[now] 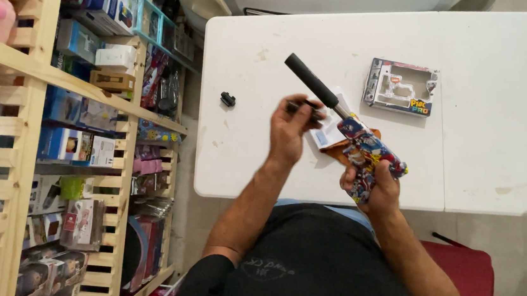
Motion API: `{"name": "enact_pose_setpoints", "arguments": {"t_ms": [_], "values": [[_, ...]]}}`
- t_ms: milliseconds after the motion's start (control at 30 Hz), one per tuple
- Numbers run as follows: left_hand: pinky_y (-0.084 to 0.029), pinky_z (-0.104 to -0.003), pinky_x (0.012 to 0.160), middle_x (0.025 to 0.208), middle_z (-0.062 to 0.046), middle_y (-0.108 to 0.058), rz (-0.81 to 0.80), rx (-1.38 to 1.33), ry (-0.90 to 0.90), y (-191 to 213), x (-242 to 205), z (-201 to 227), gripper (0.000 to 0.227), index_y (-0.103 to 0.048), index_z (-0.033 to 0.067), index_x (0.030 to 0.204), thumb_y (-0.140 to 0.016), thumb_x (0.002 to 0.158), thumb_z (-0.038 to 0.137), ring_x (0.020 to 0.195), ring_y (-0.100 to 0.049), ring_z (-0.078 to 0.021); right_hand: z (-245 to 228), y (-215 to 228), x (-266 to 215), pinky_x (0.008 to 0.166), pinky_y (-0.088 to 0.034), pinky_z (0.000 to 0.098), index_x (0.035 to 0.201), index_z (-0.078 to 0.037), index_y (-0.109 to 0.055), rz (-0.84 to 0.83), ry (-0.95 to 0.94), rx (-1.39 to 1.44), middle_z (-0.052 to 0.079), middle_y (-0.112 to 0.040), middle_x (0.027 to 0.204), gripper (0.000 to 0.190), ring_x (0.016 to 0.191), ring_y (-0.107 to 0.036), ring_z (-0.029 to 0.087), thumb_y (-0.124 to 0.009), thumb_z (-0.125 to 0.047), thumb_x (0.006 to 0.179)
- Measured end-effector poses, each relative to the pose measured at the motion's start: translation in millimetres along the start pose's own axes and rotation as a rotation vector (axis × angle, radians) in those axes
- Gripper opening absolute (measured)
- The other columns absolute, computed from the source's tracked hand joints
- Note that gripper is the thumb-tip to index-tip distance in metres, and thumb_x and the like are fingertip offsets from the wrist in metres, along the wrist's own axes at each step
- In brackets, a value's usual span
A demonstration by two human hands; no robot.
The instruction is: Assembling a toy gun by attaching a barrel and then carefully repackaging it into its plastic tray and box.
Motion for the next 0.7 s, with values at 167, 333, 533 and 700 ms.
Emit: {"name": "enact_pose_setpoints", "arguments": {"t_ms": [167, 333, 533, 700], "values": [[-0.060, -0.027, 0.052, 0.093, -0.020, -0.073, -0.011, 0.167, 0.048, 33.6, 12.7, 19.7, 0.029, -0.049, 0.0053, 0.125, -0.063, 0.101, 0.014, 0.071, -0.073, -0.0237, -24.8, 62.1, -11.5, 0.059, -0.064, 0.0439, 0.141, -0.002, -0.056, 0.163, 0.048, -0.064, 0.026, -0.066, 0.073, 0.067, 0.058, -0.073, 0.036, -0.052, -0.055, 0.100], [-0.057, -0.024, 0.047, 0.089, -0.018, -0.071, 0.056, 0.331, 0.298, 94.1, 19.0, -73.5, 0.031, -0.047, 0.0049, 0.127, -0.057, 0.103, 0.021, 0.066, -0.070, -0.0206, -59.6, 93.3, -13.8, 0.069, -0.065, 0.0364, 0.139, -0.012, -0.061, 0.405, 0.134, -0.234, 0.013, -0.068, 0.077, 0.061, 0.066, -0.073, 0.024, -0.049, -0.059, 0.102], [-0.063, -0.030, 0.051, 0.089, -0.016, -0.075, 0.078, 0.725, 0.666, 152.6, 36.7, -205.3, 0.054, -0.049, 0.0047, 0.132, -0.073, 0.085, 0.018, 0.069, -0.076, -0.0227, -53.6, 80.7, -22.3, 0.061, -0.063, 0.0373, 0.128, -0.005, -0.063, 0.459, 0.122, -0.370, 0.023, -0.065, 0.074, 0.045, 0.064, -0.072, 0.036, -0.057, -0.041, 0.102], [-0.057, -0.047, 0.093, 0.118, -0.022, -0.072, -0.154, 1.327, 0.796, 144.6, 74.2, -223.4, 0.091, -0.036, 0.0173, 0.160, -0.069, 0.077, 0.028, 0.111, -0.072, -0.0354, -7.9, 129.9, -19.3, 0.087, -0.061, 0.0444, 0.110, 0.000, -0.071, 0.545, -0.080, -0.353, 0.021, -0.075, 0.096, 0.026, 0.092, -0.076, 0.030, -0.064, -0.022, 0.098]]}}
Point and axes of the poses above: each hand's wrist, its own x-axis towards the middle knuckle, its own y-axis out of the back of the hand, z = x × y, the point moved 1 cm from there along x, towards the middle knuckle
